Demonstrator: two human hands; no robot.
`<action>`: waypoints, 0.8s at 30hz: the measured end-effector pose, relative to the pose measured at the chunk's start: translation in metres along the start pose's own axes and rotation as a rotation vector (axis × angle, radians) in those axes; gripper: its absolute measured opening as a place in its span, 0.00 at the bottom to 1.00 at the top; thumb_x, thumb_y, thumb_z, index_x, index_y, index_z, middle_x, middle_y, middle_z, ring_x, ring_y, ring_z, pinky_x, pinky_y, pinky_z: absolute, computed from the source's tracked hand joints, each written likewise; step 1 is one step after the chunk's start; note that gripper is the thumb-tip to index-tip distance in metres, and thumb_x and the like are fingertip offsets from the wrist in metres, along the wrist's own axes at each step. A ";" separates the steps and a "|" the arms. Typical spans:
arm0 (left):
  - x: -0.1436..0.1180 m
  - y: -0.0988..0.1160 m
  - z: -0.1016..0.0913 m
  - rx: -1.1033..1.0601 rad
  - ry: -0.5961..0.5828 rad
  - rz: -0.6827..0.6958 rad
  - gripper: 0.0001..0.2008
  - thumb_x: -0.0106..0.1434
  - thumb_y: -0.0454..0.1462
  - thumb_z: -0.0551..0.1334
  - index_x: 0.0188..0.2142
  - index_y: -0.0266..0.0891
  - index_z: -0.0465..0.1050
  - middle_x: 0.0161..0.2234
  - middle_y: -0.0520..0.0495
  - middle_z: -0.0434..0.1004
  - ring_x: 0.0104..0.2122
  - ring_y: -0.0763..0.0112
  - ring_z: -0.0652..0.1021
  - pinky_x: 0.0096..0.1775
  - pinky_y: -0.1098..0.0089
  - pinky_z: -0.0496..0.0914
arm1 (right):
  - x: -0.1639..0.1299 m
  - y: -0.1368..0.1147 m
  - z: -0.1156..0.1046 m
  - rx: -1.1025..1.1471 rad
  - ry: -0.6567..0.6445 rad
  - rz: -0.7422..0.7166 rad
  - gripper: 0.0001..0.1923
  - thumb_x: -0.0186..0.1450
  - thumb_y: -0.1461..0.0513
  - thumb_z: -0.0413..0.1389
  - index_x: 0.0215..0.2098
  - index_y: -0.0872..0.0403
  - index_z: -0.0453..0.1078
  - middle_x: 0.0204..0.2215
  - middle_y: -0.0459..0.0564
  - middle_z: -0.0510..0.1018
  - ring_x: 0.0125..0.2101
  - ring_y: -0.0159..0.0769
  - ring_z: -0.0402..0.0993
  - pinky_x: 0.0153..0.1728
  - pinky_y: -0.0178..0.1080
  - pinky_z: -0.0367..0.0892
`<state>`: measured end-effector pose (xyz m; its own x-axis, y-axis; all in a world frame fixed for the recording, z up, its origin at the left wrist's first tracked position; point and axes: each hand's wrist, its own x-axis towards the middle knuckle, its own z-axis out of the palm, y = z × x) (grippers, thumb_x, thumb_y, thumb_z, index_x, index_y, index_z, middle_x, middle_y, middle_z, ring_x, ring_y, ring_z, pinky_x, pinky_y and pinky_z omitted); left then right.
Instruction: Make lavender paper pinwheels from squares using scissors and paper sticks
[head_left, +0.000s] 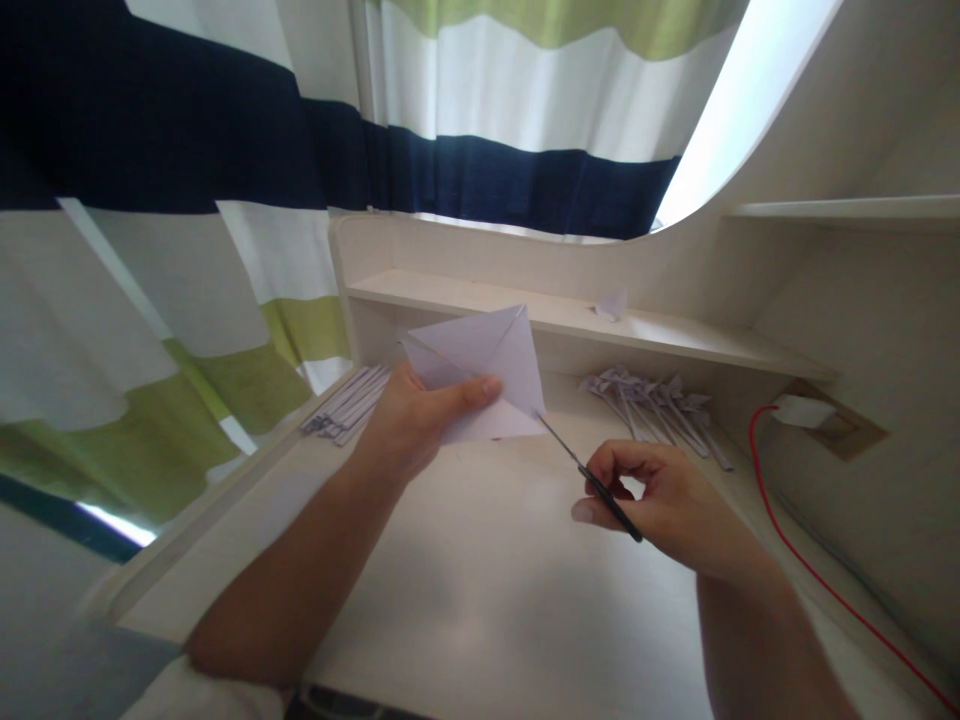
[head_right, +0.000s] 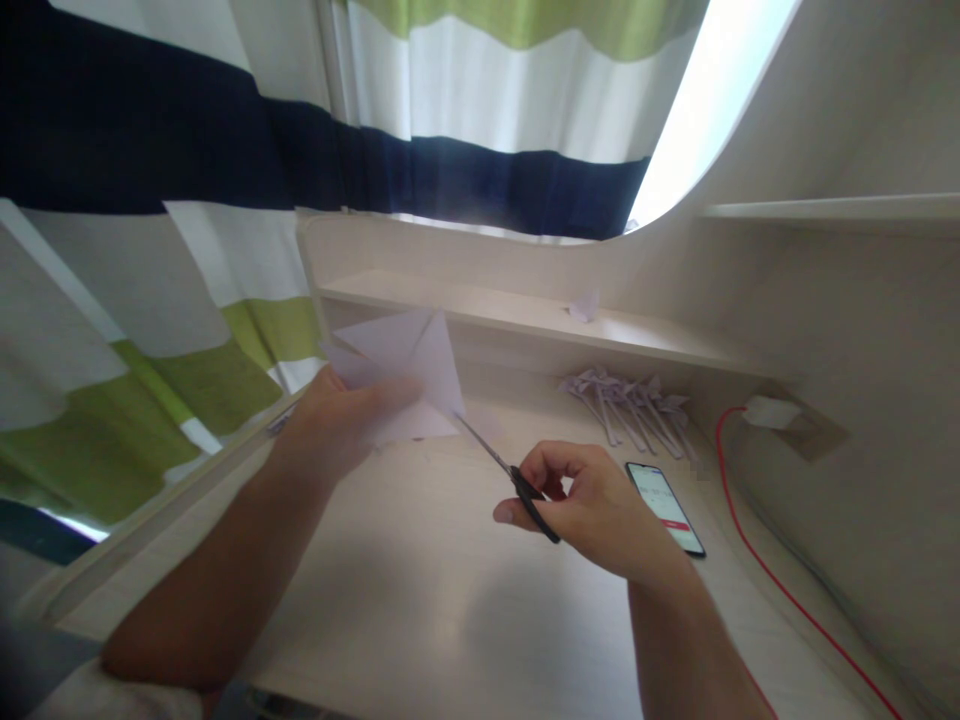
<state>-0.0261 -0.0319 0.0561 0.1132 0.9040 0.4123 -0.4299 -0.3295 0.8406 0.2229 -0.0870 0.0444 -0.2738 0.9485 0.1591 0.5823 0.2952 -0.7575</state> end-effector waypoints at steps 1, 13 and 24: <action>0.000 0.000 0.000 -0.002 0.001 0.002 0.16 0.50 0.36 0.74 0.39 0.35 0.79 0.35 0.45 0.83 0.31 0.65 0.81 0.32 0.70 0.77 | 0.000 0.000 0.000 0.006 -0.002 0.003 0.19 0.52 0.50 0.70 0.23 0.54 0.70 0.20 0.43 0.69 0.23 0.30 0.61 0.25 0.35 0.58; -0.001 0.000 0.002 0.024 0.059 0.015 0.15 0.50 0.35 0.74 0.38 0.36 0.80 0.35 0.45 0.84 0.32 0.63 0.82 0.33 0.69 0.77 | 0.000 0.000 0.000 0.062 -0.019 0.026 0.17 0.51 0.54 0.71 0.23 0.55 0.70 0.20 0.43 0.70 0.23 0.30 0.61 0.25 0.35 0.58; -0.002 -0.003 -0.002 0.021 0.026 0.021 0.16 0.51 0.36 0.74 0.40 0.37 0.80 0.39 0.44 0.84 0.35 0.62 0.82 0.36 0.68 0.78 | 0.000 0.004 0.000 0.079 -0.030 0.035 0.16 0.51 0.56 0.71 0.24 0.54 0.70 0.20 0.43 0.71 0.23 0.29 0.62 0.25 0.35 0.57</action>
<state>-0.0267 -0.0318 0.0523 0.0810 0.9034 0.4210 -0.4133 -0.3539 0.8390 0.2251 -0.0855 0.0412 -0.2781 0.9538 0.1138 0.5303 0.2512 -0.8097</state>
